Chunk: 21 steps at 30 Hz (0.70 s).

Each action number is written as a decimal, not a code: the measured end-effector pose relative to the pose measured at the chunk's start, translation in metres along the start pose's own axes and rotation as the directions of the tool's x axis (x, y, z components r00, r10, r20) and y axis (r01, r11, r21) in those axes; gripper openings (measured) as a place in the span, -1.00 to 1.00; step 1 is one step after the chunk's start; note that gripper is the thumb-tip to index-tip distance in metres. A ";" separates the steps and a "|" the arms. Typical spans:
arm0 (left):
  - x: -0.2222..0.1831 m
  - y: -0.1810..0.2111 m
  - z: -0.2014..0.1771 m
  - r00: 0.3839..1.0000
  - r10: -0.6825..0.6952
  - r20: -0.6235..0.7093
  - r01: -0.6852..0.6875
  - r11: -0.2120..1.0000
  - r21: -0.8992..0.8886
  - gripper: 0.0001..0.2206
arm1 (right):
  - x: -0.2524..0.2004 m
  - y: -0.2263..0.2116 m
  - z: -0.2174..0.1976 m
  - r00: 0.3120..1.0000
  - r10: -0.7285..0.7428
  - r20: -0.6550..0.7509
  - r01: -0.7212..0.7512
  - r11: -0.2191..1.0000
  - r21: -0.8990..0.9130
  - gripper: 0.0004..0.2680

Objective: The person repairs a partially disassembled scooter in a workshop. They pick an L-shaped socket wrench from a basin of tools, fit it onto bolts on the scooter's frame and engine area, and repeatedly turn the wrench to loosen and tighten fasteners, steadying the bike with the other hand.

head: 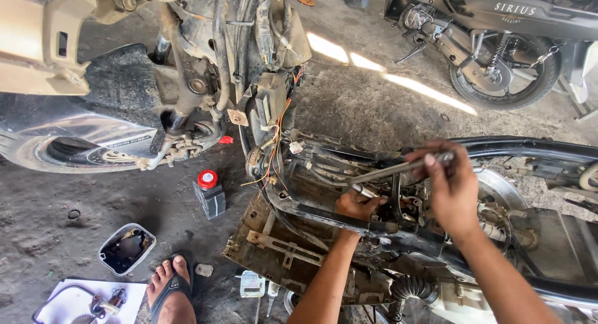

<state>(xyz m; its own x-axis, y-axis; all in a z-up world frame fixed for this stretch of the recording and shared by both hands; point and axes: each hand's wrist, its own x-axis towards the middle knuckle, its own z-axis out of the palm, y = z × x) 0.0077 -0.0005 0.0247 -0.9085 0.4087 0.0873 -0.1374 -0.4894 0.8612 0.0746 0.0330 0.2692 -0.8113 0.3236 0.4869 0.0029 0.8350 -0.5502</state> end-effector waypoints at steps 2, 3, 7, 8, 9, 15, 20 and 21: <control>0.002 0.006 0.000 1.000 0.013 -0.021 -0.011 0.994 0.113 -0.76 | 0.009 0.012 0.000 0.994 0.097 -0.041 -0.091 0.988 0.125 -0.86; 0.004 0.008 -0.001 0.998 -0.053 -0.039 0.062 0.964 0.260 -0.72 | 0.011 0.019 0.003 0.987 0.152 -0.049 -0.135 0.958 0.254 -0.87; 0.010 -0.003 -0.005 0.998 -0.059 -0.020 0.062 0.914 0.402 -0.65 | 0.002 0.019 0.010 0.992 0.127 0.011 -0.123 0.941 0.316 -0.92; 0.010 -0.009 -0.005 0.998 -0.058 -0.015 0.059 0.913 0.403 -0.65 | -0.010 0.012 0.011 0.992 0.127 0.006 -0.122 0.941 0.316 -0.92; 0.009 -0.016 -0.005 0.993 -0.115 -0.021 0.113 0.908 0.403 -0.66 | -0.022 0.005 0.013 0.997 -0.038 0.063 0.026 0.984 0.178 -0.93; 0.013 -0.057 -0.004 0.997 -0.048 0.055 0.029 0.952 0.304 -0.70 | -0.101 -0.018 0.033 0.809 -0.456 0.371 0.471 0.881 0.056 -0.90; 0.014 -0.066 0.000 0.995 -0.018 0.101 0.022 0.999 -0.039 -0.73 | -0.103 -0.021 0.037 0.693 -0.411 0.593 0.538 0.841 -0.047 -0.76; 0.013 -0.071 0.001 0.998 0.030 0.056 -0.021 0.988 -0.155 -0.74 | -0.096 -0.014 0.035 0.652 -0.535 0.537 0.654 0.755 -0.041 -0.79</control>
<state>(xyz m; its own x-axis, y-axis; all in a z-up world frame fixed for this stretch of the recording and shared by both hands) 0.0057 0.0406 -0.0344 -0.8886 0.4366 0.1409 -0.1782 -0.6114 0.7710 0.1322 -0.0248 0.2066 -0.8444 -0.4753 0.2471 -0.5047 0.8605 -0.0696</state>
